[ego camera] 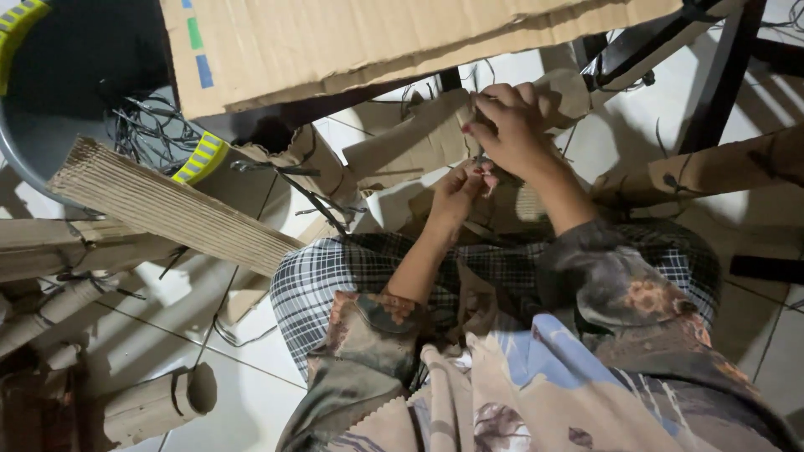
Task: The person sits on the floor and ties black string around a cardboard-wrapped frame to secure it. They repeatedly wrap and knot the string at multiple points along the frame, adjusting the cardboard as needed.
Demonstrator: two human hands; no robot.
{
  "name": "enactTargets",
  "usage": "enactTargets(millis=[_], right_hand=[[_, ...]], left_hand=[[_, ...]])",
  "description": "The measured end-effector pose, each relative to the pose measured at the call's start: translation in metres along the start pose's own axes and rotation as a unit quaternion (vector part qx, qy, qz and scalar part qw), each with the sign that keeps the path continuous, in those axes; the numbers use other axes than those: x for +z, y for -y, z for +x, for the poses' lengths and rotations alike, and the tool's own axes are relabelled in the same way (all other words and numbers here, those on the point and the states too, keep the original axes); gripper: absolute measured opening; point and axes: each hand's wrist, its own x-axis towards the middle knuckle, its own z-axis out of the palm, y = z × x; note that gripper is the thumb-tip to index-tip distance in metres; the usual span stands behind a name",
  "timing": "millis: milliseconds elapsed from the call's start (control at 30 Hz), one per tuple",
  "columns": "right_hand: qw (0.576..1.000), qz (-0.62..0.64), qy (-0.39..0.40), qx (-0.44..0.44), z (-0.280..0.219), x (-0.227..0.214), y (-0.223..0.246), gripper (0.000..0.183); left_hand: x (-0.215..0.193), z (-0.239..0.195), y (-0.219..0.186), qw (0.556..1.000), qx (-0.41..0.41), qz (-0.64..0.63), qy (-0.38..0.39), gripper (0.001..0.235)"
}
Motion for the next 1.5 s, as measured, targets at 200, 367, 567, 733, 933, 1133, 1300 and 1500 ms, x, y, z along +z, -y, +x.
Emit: enactTargets(millis=[200,367,567,733,933,1133,1300,1500], right_hand=[[0.991,0.017,0.118,0.059,0.019,-0.014,0.000,0.033],[0.975,0.040,0.167,0.141,0.036,-0.035,0.022,0.030],[0.959,0.053,0.220,0.168,0.042,-0.041,0.026,0.038],[0.952,0.012,0.261,0.159,0.061,-0.030,0.023,0.058],[0.911,0.053,0.331,0.239,0.071,-0.053,0.045,0.046],[0.908,0.053,0.333,0.249,0.073,-0.048,0.040,0.064],[0.913,0.055,0.332,0.232,0.070,-0.053,0.044,0.085],[0.932,0.263,0.184,0.169,0.038,-0.028,0.008,0.059]], left_hand=[[-0.002,0.003,0.019,0.998,0.035,-0.046,-0.031,0.021],[-0.001,0.008,0.025,0.996,0.017,-0.017,-0.092,0.021],[0.007,0.001,0.014,0.989,0.033,0.011,-0.143,0.012],[0.007,0.005,0.022,0.985,-0.007,-0.010,-0.175,0.031],[0.006,0.011,0.035,0.989,-0.020,-0.028,-0.146,0.061],[0.002,0.031,0.051,0.997,0.003,-0.032,-0.072,0.037],[-0.005,0.042,0.067,0.994,0.061,-0.005,-0.089,0.020],[-0.004,0.029,0.056,0.992,0.087,-0.010,-0.092,0.022]])
